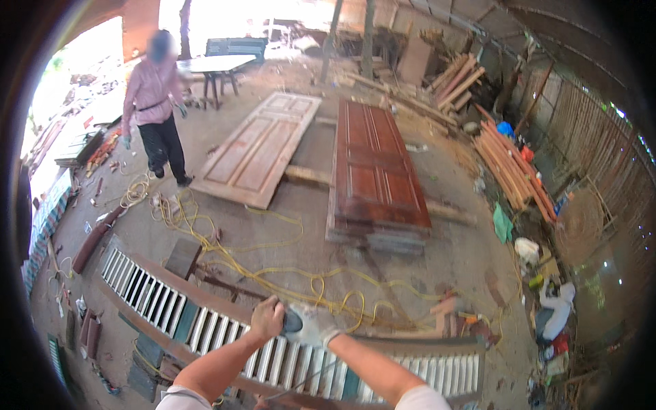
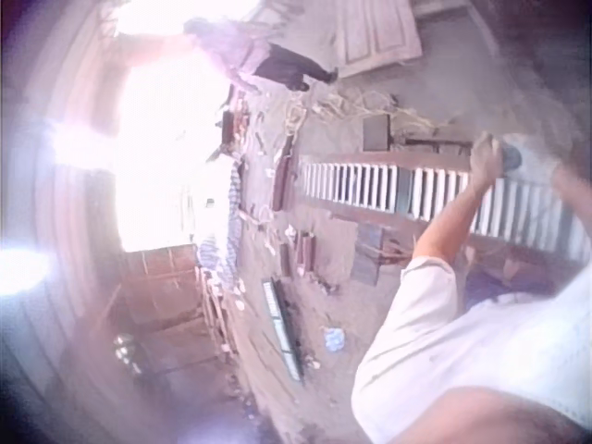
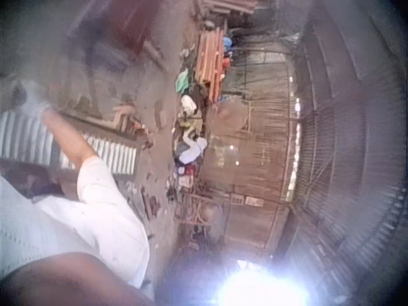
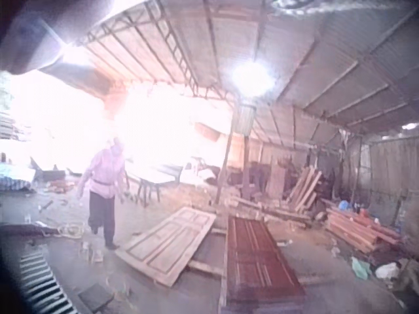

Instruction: The person uses an electric sander to smooth the surface of a white slatted wooden frame placed on a workbench. They move the sander back and forth across the slats and edges, occasionally repositioning the frame to reach different areas.

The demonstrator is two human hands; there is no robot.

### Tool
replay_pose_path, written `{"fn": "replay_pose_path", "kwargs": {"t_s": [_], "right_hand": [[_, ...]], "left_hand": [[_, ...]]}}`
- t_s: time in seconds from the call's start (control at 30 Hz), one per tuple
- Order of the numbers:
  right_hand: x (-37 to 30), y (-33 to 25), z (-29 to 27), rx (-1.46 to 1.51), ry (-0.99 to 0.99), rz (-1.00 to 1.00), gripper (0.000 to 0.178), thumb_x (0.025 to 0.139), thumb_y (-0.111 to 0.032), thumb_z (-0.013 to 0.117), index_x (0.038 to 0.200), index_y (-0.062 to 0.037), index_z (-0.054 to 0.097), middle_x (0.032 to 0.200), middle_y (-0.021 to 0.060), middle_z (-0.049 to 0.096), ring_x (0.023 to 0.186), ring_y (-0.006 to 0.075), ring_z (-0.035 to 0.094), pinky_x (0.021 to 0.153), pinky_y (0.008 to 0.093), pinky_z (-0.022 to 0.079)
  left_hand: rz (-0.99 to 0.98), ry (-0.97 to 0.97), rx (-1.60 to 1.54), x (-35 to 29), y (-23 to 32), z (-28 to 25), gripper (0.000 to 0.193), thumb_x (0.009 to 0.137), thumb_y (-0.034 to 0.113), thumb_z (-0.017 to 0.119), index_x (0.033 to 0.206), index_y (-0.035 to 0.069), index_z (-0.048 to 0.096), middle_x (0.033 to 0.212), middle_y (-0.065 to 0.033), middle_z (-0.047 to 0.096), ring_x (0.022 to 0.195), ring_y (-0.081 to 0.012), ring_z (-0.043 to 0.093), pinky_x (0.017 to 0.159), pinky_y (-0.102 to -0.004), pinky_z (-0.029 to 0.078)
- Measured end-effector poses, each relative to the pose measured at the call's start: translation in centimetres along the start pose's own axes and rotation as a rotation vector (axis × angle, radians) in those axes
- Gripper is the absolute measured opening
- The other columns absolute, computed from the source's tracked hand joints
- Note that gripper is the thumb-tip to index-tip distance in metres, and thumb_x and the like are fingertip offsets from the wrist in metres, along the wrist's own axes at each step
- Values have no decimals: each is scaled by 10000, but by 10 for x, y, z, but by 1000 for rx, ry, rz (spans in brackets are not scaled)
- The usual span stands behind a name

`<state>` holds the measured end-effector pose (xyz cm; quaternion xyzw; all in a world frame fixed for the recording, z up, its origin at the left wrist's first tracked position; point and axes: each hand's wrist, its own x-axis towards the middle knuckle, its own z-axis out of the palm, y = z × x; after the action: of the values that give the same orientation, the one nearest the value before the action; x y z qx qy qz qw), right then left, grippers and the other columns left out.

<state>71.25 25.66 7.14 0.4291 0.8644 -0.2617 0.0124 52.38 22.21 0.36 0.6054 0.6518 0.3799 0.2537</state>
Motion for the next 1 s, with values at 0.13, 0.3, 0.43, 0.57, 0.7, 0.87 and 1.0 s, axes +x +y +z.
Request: {"fn": "replay_pose_path", "kwargs": {"t_s": [0.13,0.3,0.43,0.57,0.7,0.87,1.0], "right_hand": [[25,-14,-7,-275,-276,69,827,819,-637,781,1425,-102,608,1445,217,698,1291,411,705,1053,509,580],[39,-31,9,86,25,-193,754,795,-384,860,1463,-169,584,1356,239,714,1270,441,700,1077,531,565],[67,-70,0,198,-92,-88,588,786,-259,863,1334,-145,681,1220,199,775,1168,408,743,1032,488,599],[111,-120,6,46,-124,-23,639,779,-322,846,1362,-142,658,1272,209,773,1195,398,745,1049,486,584],[169,-162,27,21,-100,-94,665,764,-354,839,1357,-124,645,1261,226,769,1197,430,731,1047,494,577],[236,-215,55,-46,-80,-177,658,766,-380,839,1319,-79,647,1243,245,770,1208,428,728,1049,494,573],[276,-255,66,-83,-49,-204,683,769,-408,841,1328,-67,645,1261,252,765,1225,417,728,1061,482,573]], "left_hand": [[-97,42,22,-6,8,7,314,1010,291,591,1076,-9,655,1095,-310,718,1080,-535,683,953,-614,523],[-152,533,252,-84,-52,-47,510,940,239,761,1384,40,607,1347,-234,647,1270,-470,608,1100,-582,465],[-805,781,618,-164,-153,-120,788,983,374,744,1619,18,444,1661,-266,462,1560,-429,423,1285,-562,365],[-1009,805,427,-182,-193,-136,887,1026,403,680,1680,-72,315,1653,-368,417,1591,-468,341,1305,-571,321],[-1043,879,327,-170,-189,-113,824,1093,346,587,1723,-36,219,1640,-396,378,1530,-539,372,1279,-599,322],[-1004,878,321,-177,-200,-105,790,1114,314,536,1742,-8,182,1638,-396,327,1524,-550,351,1274,-588,320],[-1017,855,276,-173,-200,-112,783,1121,317,522,1743,-11,176,1628,-397,321,1515,-552,353,1263,-590,330]]}}
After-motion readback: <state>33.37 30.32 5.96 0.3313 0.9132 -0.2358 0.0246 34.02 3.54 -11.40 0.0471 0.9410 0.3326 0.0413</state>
